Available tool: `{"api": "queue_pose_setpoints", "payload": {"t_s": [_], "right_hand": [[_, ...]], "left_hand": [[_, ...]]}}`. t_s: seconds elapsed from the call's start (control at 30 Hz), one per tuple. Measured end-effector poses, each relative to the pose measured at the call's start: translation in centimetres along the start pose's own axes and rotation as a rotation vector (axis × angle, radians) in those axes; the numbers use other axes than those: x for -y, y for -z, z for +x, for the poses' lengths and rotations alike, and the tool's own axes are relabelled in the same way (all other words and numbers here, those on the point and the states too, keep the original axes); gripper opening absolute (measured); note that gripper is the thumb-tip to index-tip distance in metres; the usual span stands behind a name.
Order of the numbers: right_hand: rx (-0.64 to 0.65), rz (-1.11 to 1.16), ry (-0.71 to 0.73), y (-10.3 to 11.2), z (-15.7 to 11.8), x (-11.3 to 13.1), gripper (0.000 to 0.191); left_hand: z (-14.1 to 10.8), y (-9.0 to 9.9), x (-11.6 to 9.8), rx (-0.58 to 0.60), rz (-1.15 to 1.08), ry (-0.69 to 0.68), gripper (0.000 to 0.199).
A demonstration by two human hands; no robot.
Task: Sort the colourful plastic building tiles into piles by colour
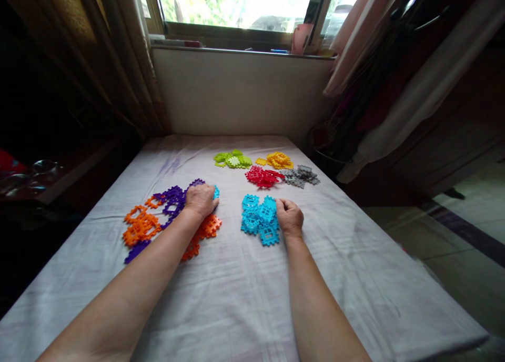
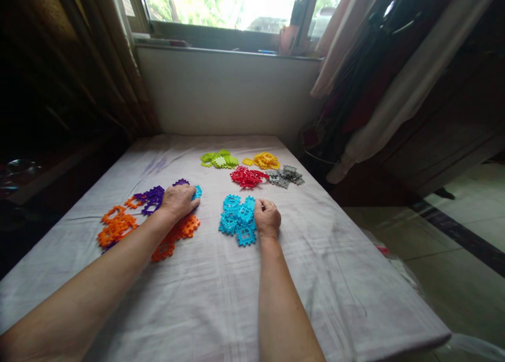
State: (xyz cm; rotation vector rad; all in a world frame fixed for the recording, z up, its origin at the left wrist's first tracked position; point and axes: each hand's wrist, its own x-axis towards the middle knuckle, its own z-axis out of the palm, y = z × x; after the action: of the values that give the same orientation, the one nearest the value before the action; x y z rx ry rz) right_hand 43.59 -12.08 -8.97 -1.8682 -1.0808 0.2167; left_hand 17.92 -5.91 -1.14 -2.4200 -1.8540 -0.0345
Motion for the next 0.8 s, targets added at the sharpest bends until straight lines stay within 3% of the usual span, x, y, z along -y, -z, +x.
{"api": "queue_pose_setpoints", "payload": {"t_s": [0.3, 0.43, 0.63, 0.73, 0.8], "right_hand": [[-0.018, -0.006, 0.005, -0.1, 0.1, -0.1, 0.035], [-0.009, -0.007, 0.003, -0.1, 0.1, -0.1, 0.036], [-0.023, 0.025, 0.017, -0.1, 0.1, 0.0, 0.036], [-0.019, 0.016, 0.014, -0.1, 0.1, 0.1, 0.036], [-0.016, 0.006, 0.016, 0.0, 0.1, 0.2, 0.037]], "left_hand": [[0.4, 1.7, 0.5, -0.135, -0.131, 0.047, 0.040], [1.0, 1.5, -2.0, -0.163, -0.354, 0.029, 0.037], [2.2, -1.0, -6.9, -0.053, -0.554, 0.018, 0.035], [2.2, -1.7, -7.7, -0.013, -0.545, 0.015, 0.031], [2.0, -1.6, -7.1, -0.004, -0.498, 0.013, 0.030]]}}
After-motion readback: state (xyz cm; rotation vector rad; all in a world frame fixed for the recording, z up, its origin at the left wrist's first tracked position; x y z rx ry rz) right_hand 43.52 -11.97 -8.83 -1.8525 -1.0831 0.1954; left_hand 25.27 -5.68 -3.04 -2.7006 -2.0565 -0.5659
